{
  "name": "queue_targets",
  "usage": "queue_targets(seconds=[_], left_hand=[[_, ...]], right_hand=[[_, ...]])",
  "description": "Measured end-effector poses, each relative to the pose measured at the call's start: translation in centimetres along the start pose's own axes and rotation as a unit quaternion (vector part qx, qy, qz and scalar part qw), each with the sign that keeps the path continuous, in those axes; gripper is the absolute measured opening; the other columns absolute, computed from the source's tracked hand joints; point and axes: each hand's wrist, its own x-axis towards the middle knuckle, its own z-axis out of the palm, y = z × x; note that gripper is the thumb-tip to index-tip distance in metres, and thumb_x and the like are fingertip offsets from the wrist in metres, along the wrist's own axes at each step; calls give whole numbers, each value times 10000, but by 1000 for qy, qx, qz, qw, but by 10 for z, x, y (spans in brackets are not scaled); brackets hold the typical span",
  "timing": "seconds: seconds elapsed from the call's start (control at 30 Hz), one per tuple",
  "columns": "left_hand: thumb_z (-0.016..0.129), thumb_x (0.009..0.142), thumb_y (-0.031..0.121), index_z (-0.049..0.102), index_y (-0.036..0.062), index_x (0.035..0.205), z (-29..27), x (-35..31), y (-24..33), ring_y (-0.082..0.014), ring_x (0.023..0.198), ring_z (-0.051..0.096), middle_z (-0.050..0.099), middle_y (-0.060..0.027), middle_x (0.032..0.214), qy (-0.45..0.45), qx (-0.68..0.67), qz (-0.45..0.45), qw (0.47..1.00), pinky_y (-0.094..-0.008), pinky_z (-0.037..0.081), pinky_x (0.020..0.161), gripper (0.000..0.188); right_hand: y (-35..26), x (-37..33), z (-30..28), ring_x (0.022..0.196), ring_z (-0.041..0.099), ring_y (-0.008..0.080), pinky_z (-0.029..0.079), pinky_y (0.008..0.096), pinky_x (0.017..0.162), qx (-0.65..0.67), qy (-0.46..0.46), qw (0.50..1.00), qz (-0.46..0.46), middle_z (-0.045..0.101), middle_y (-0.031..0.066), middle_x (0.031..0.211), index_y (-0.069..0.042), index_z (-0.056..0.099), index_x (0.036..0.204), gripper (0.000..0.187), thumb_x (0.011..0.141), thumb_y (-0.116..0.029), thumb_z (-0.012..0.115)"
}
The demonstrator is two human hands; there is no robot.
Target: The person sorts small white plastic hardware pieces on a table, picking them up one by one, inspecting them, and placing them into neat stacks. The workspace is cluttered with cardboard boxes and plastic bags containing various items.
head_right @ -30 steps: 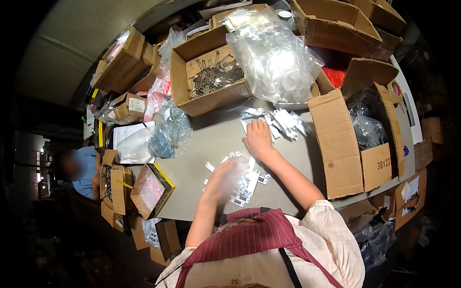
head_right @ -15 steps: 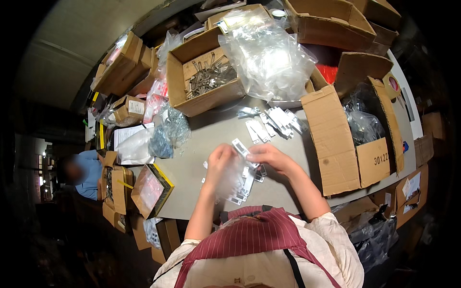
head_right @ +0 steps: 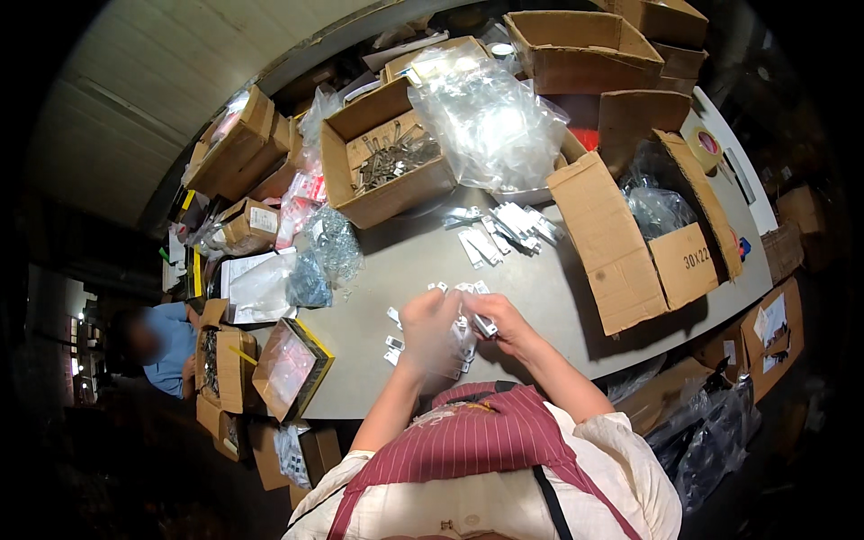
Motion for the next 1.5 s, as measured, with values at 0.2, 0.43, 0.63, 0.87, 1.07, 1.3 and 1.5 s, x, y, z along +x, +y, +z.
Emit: queue_targets(seconds=[0.2,0.43,0.63,0.87,1.07,1.3,1.5], left_hand=[[584,985,272,570,62,814,-25,-5,-11,-112,523,519,556,-31,688,-75,-549,-210,806,-232,416,479,271],[440,1063,424,579,25,912,-5,-30,-39,-63,460,446,620,-86,736,-227,-512,-370,741,-194,332,391,448],[497,1039,318,580,20,921,-2,-32,-13,-62,531,451,579,-18,758,-289,-380,-378,793,-192,356,499,331],[753,893,324,608,41,671,-18,-22,10,-61,494,407,517,5,564,-314,-264,-370,834,-228,301,472,388],[736,887,238,614,22,660,-17,-24,-21,-83,446,452,578,-48,572,-340,-373,-354,788,-236,312,436,336],[616,912,205,663,-56,1036,-18,-16,-49,-25,503,433,647,-92,783,-399,-496,-276,720,-168,305,442,293],[611,895,194,624,-44,1092,-21,-4,-51,-16,611,422,603,-48,847,-341,-475,-320,746,-170,328,548,309]], right_hand=[[-14,-12,12,483,426,85,352,247,462,-12,-1,998,-57,497,-12,619,-57,613,907,360,1034,-382,526],[-12,-17,23,648,468,42,393,219,580,-173,70,968,-167,528,-35,745,-70,631,1005,327,1049,-371,508],[7,-9,11,729,513,67,423,253,644,-225,59,954,-190,576,-30,826,-46,632,1001,295,1044,-315,518],[21,-4,-12,546,565,195,436,357,538,-476,131,839,-227,576,85,621,-6,579,796,345,965,-306,606],[1,-8,-3,524,576,253,449,372,543,-555,104,815,-128,557,134,572,-13,591,757,381,926,-349,647],[-32,62,-14,800,640,301,513,411,660,-759,173,592,-208,632,156,849,-4,617,910,240,855,-224,695],[-37,122,-45,906,646,359,534,464,746,-829,200,490,-181,610,179,962,0,584,991,273,776,-121,702]])
